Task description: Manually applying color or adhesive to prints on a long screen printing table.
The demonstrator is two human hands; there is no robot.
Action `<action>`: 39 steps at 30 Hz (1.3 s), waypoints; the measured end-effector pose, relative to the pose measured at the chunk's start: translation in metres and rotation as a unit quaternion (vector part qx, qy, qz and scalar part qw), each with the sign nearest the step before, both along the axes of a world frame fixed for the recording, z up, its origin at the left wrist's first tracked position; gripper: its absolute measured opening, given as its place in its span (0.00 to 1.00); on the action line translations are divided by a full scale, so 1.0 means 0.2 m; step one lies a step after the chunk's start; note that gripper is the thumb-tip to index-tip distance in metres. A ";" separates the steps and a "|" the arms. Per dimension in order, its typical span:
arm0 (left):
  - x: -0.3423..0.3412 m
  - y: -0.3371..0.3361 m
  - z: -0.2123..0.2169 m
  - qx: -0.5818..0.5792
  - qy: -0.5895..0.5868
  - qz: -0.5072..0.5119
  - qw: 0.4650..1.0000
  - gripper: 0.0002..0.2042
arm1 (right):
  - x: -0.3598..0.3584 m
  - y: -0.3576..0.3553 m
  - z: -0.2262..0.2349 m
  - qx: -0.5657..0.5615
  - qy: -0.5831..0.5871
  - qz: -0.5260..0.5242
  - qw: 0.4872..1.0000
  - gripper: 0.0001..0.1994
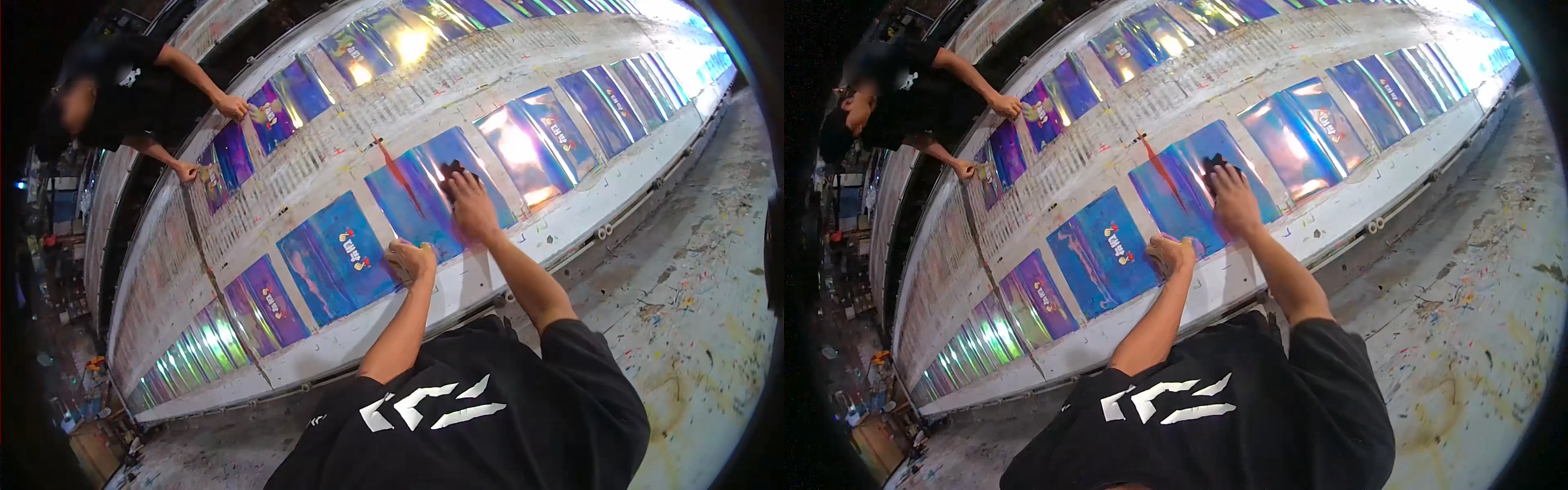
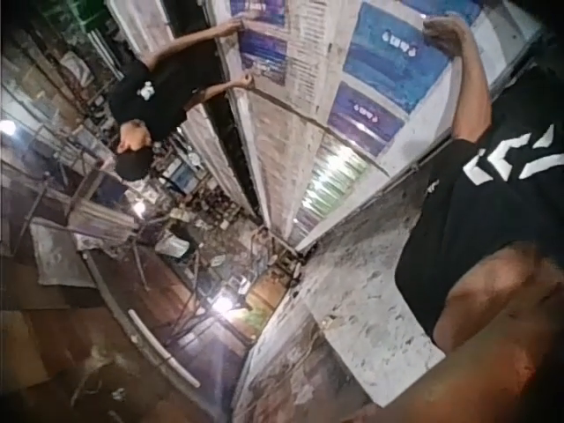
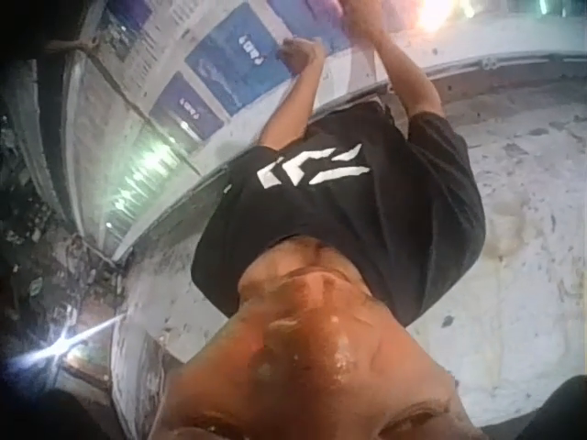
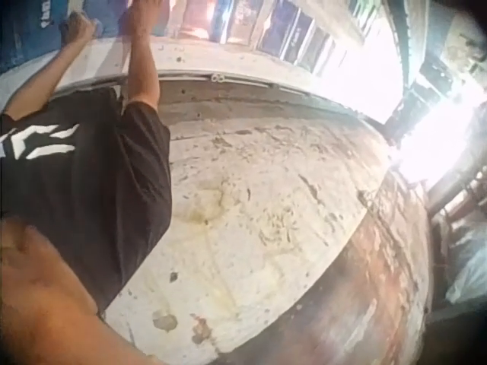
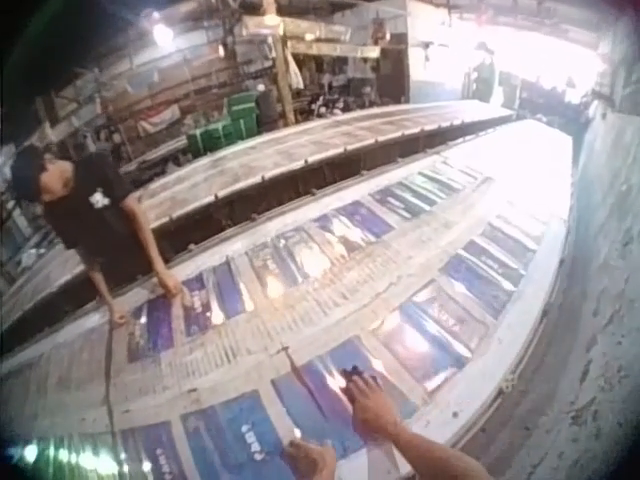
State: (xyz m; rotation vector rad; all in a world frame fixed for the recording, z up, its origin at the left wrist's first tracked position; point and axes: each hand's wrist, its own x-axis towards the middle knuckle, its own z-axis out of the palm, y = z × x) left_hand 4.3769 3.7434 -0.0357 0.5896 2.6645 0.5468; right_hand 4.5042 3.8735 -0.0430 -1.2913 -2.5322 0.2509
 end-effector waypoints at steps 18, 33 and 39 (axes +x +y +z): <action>-0.02 -0.25 0.21 0.121 -0.178 -0.059 0.975 0.09 | -0.51 0.02 -0.04 -0.056 0.065 0.149 0.985 0.30; -0.29 0.05 0.02 0.165 -0.019 -0.360 0.918 0.20 | 0.04 -0.64 -0.05 -0.167 0.030 0.337 0.926 0.31; -0.09 0.16 0.09 -0.002 0.005 -0.383 0.924 0.32 | 0.37 -0.63 -0.04 -0.370 0.009 0.328 0.869 0.33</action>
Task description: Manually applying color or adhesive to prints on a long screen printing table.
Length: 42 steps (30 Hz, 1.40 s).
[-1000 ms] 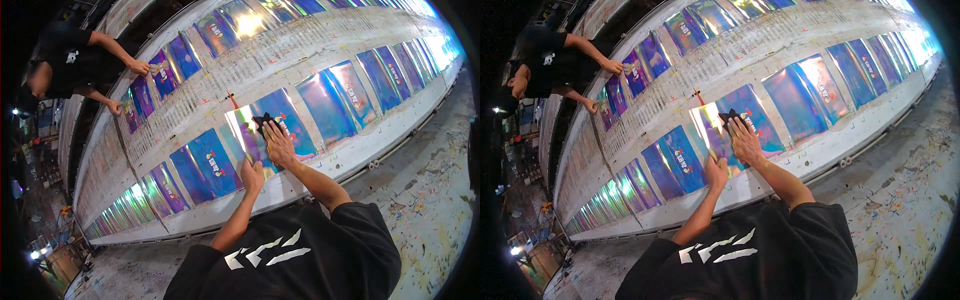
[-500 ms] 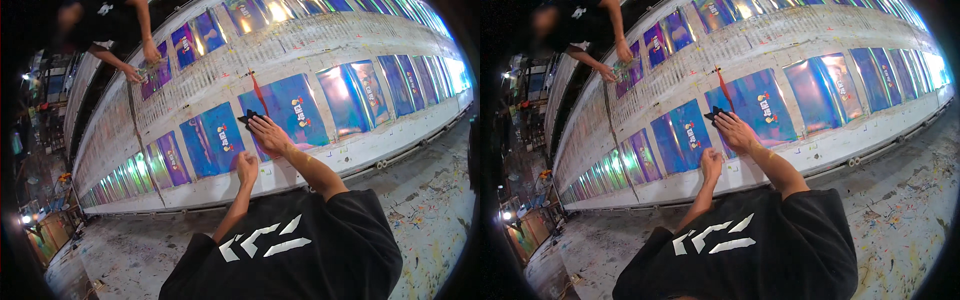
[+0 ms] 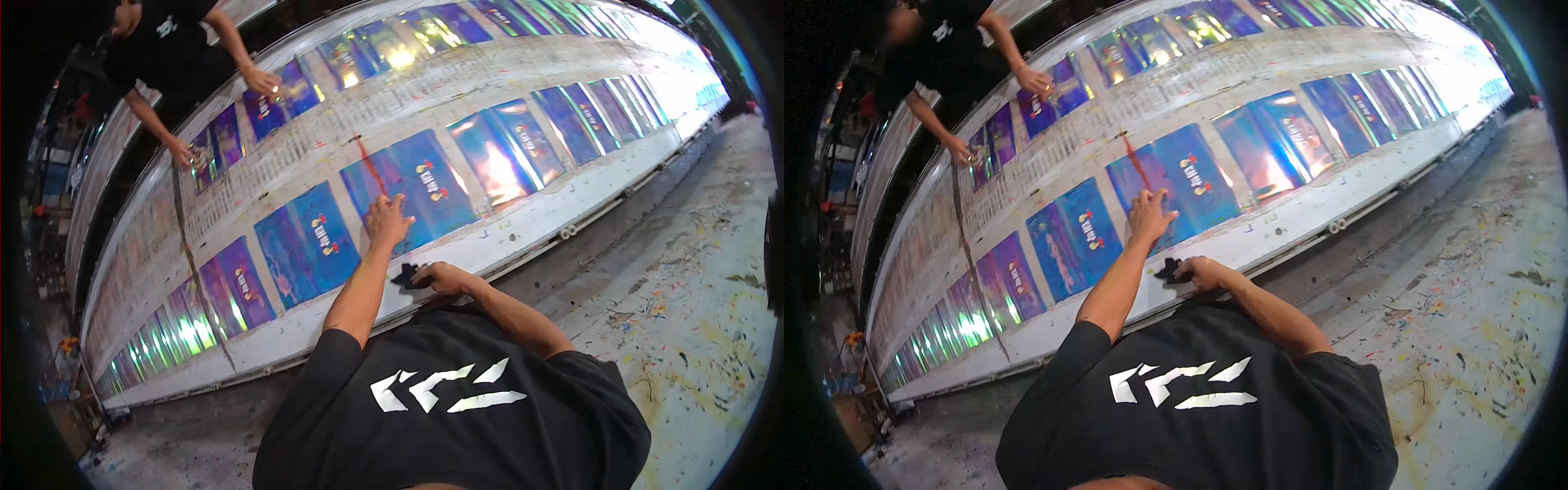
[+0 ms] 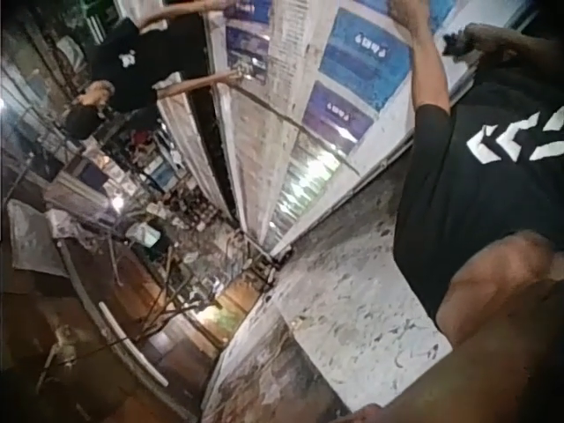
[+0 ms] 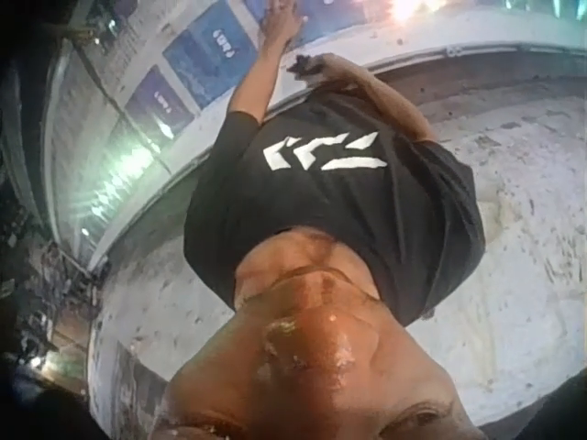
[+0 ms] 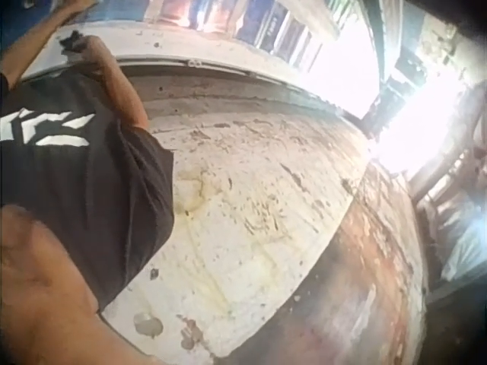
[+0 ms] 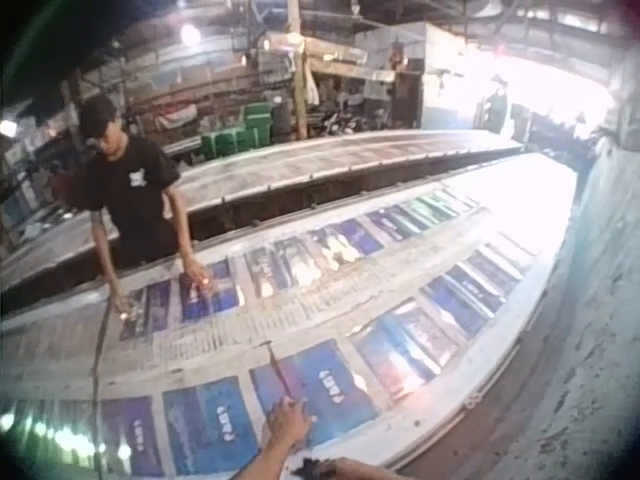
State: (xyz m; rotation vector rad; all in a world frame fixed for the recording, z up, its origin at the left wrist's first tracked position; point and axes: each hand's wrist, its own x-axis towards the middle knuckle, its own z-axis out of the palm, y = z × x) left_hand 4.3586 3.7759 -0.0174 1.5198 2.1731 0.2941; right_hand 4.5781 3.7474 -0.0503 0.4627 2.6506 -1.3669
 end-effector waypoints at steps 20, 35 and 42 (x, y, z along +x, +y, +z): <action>1.37 0.95 -0.07 -0.016 0.032 0.481 0.876 0.29 | 0.86 1.61 -0.05 0.367 0.022 -0.292 0.883 0.29; 1.44 0.72 0.12 0.055 -0.145 0.340 0.928 0.13 | 0.43 1.71 0.01 0.283 0.103 -0.215 0.929 0.30; 1.29 0.64 0.07 0.201 -0.100 0.397 0.890 0.14 | 0.62 1.34 -0.03 0.158 0.194 -0.076 0.965 0.32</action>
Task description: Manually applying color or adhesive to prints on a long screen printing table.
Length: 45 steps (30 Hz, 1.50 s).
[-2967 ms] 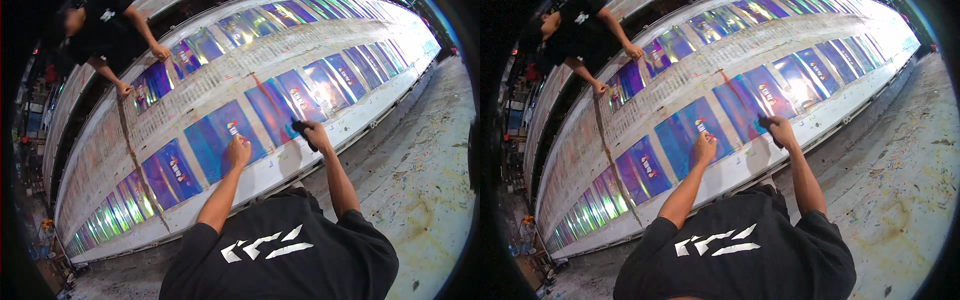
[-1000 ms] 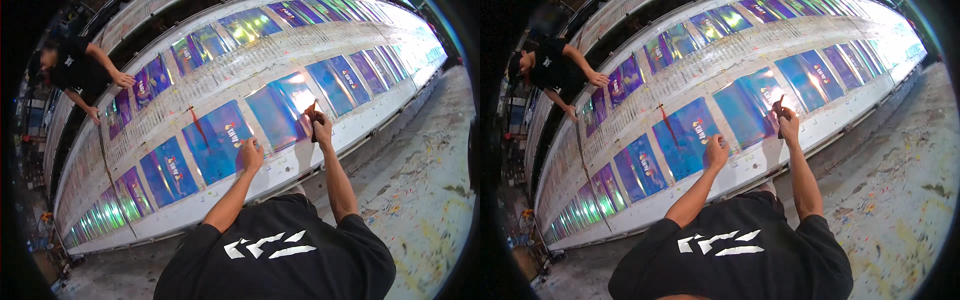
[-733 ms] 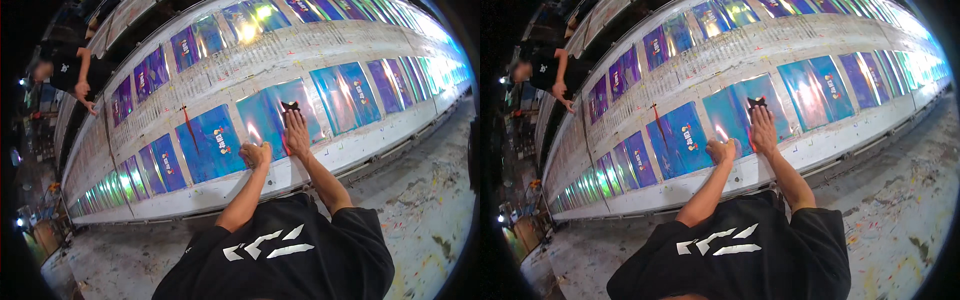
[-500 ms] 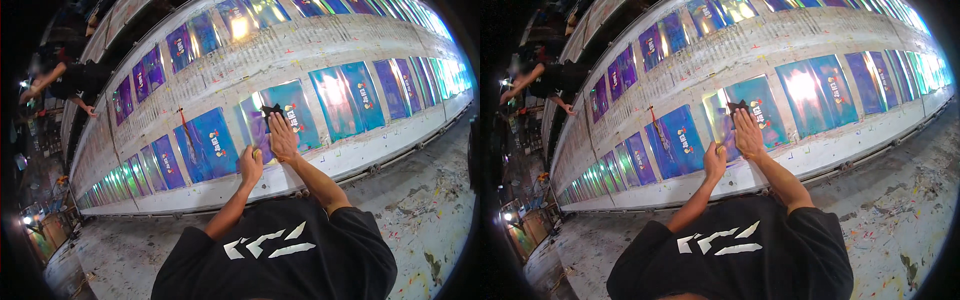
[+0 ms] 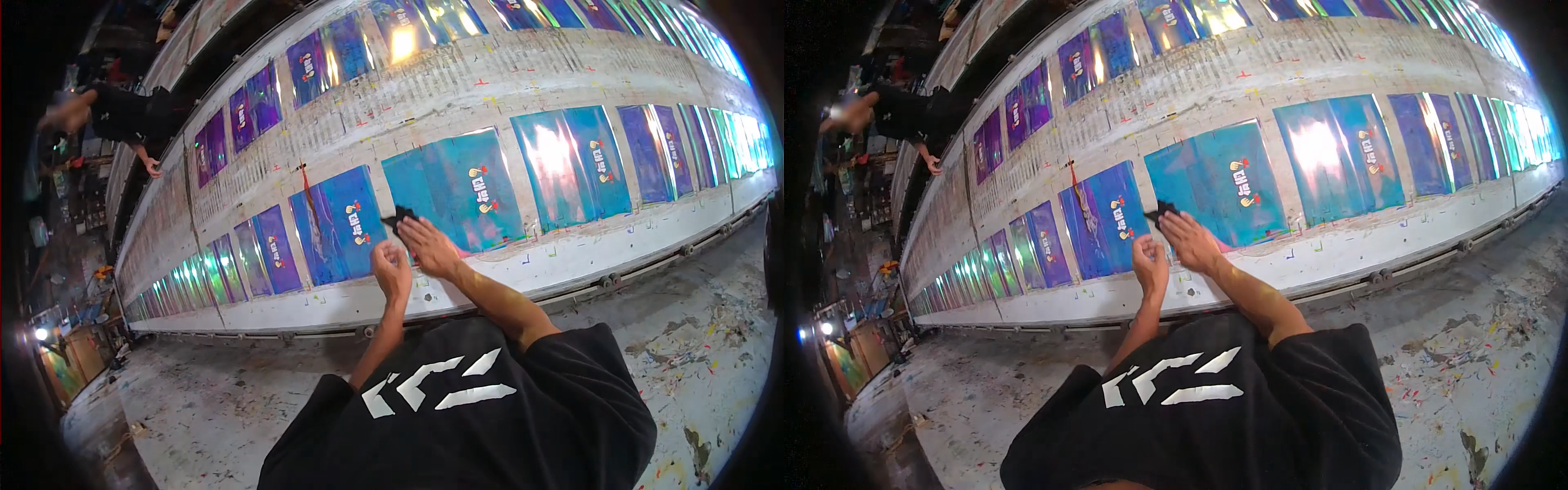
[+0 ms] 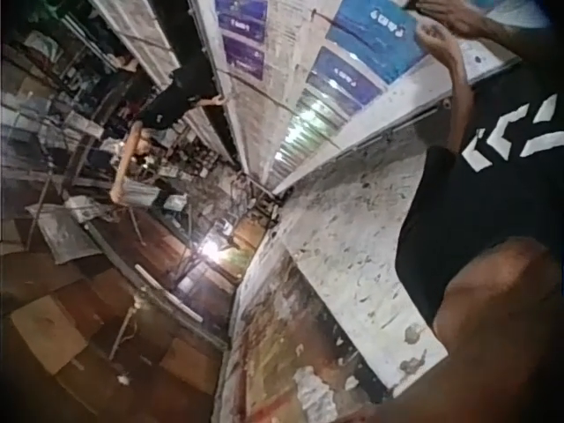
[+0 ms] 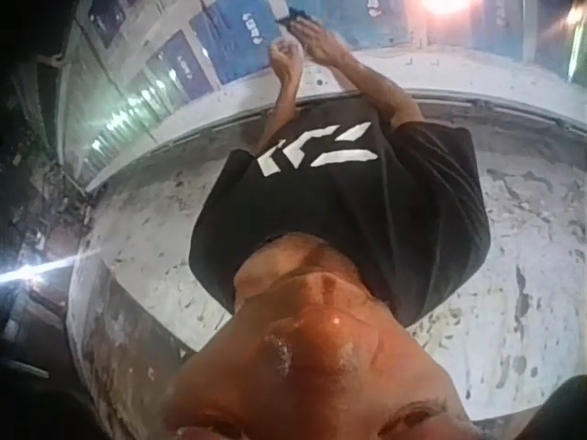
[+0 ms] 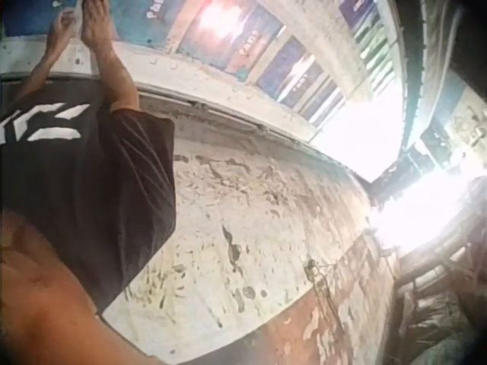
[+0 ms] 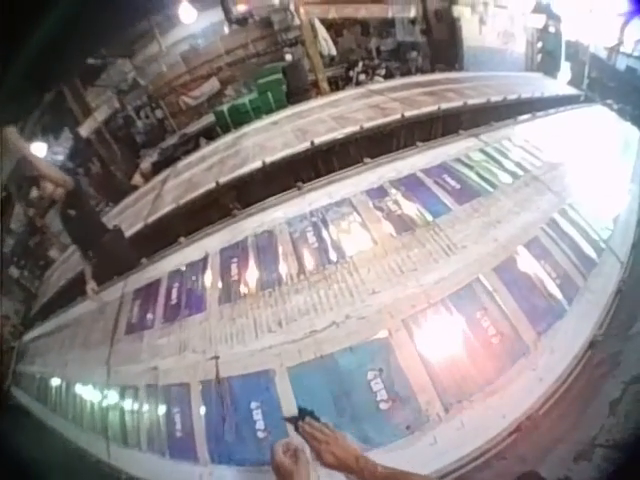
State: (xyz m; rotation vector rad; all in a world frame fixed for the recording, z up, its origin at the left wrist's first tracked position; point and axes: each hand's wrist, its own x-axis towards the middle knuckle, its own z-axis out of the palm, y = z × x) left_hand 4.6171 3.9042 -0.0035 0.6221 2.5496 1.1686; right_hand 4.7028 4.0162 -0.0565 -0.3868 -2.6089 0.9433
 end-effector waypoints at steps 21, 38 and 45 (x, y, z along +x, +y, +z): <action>0.47 0.29 -0.16 -0.170 0.053 -0.193 0.965 0.13 | 1.54 0.89 0.47 -0.582 0.118 -0.342 0.729 0.31; 1.32 1.46 0.01 -0.075 -0.113 -0.093 0.986 0.16 | 1.20 1.72 -0.04 0.114 -0.087 -0.231 0.962 0.32; 1.39 1.21 0.01 -0.075 -0.038 -0.115 0.990 0.09 | 1.05 1.74 -0.01 0.117 -0.026 -0.118 0.986 0.30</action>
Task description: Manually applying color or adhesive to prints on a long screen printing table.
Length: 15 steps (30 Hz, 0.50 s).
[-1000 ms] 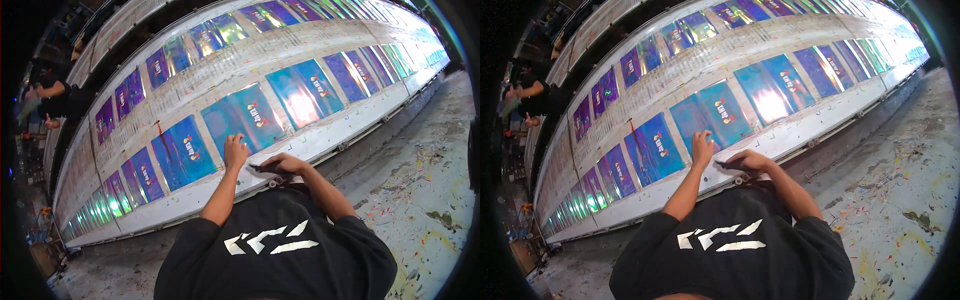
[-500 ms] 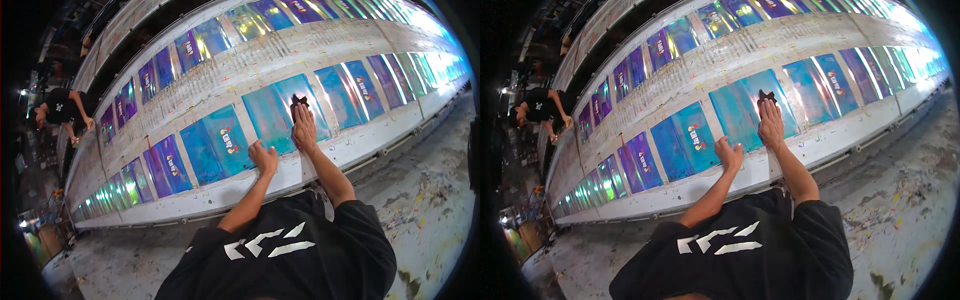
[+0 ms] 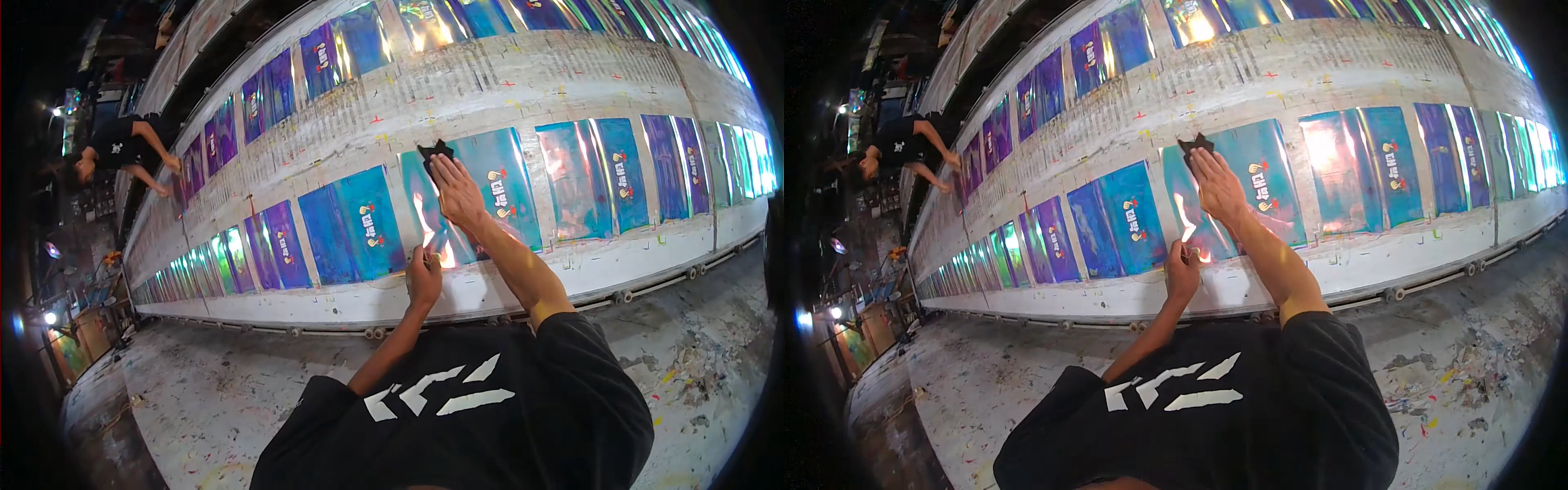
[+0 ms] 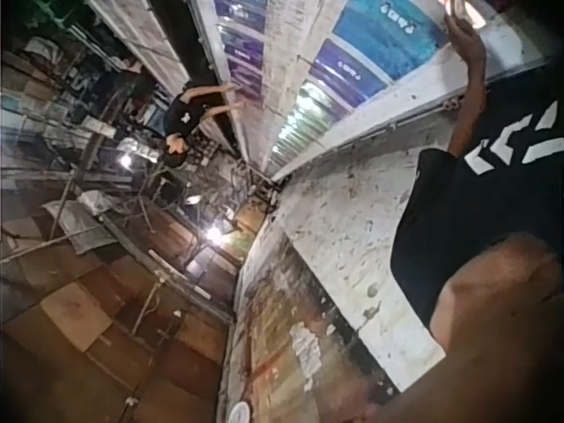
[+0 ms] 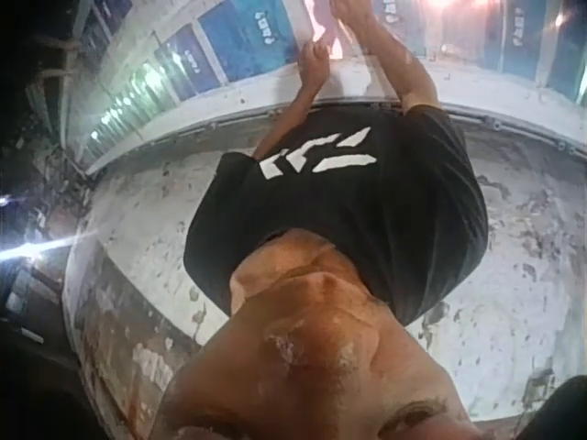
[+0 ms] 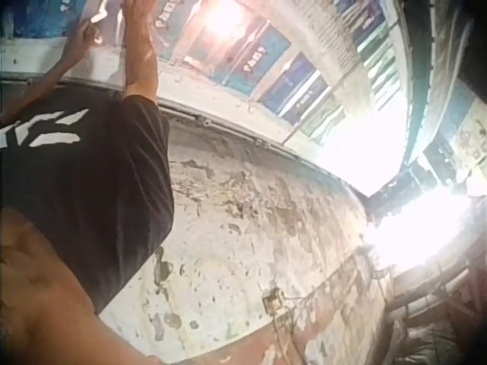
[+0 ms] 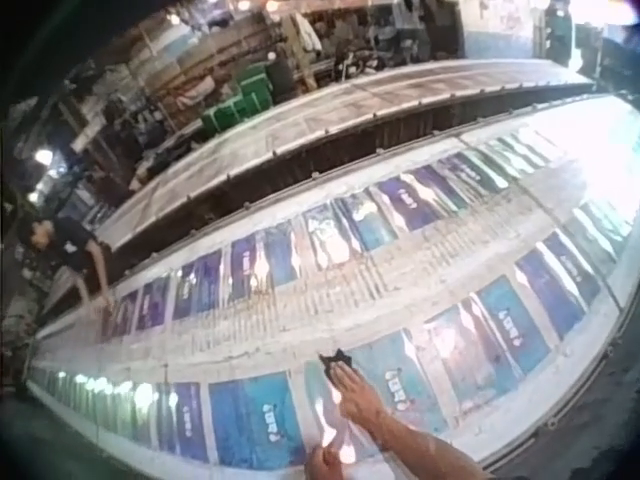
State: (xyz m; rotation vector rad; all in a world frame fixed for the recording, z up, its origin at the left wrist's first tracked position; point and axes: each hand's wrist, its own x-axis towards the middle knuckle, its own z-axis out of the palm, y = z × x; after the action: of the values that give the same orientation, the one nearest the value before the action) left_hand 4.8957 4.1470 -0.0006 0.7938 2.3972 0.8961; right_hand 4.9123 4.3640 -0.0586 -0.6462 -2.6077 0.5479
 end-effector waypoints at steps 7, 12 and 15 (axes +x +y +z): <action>-0.09 -0.30 -0.17 0.056 -0.210 0.163 0.963 0.06 | 0.23 -0.26 0.04 -0.025 0.050 0.174 0.983 0.29; -0.17 -0.34 -0.14 0.116 -0.258 0.245 0.927 0.07 | 0.52 -0.60 0.05 -0.083 0.005 0.227 0.970 0.29; -0.18 -0.27 -0.09 0.112 -0.287 0.244 0.920 0.07 | 0.65 -0.76 0.06 -0.136 0.002 0.246 0.960 0.31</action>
State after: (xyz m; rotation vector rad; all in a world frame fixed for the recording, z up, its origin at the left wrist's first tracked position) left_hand 4.8603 4.0937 -0.0196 -0.0389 1.9924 1.3878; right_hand 5.0425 4.2124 -0.0470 -0.0563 -2.7112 1.0683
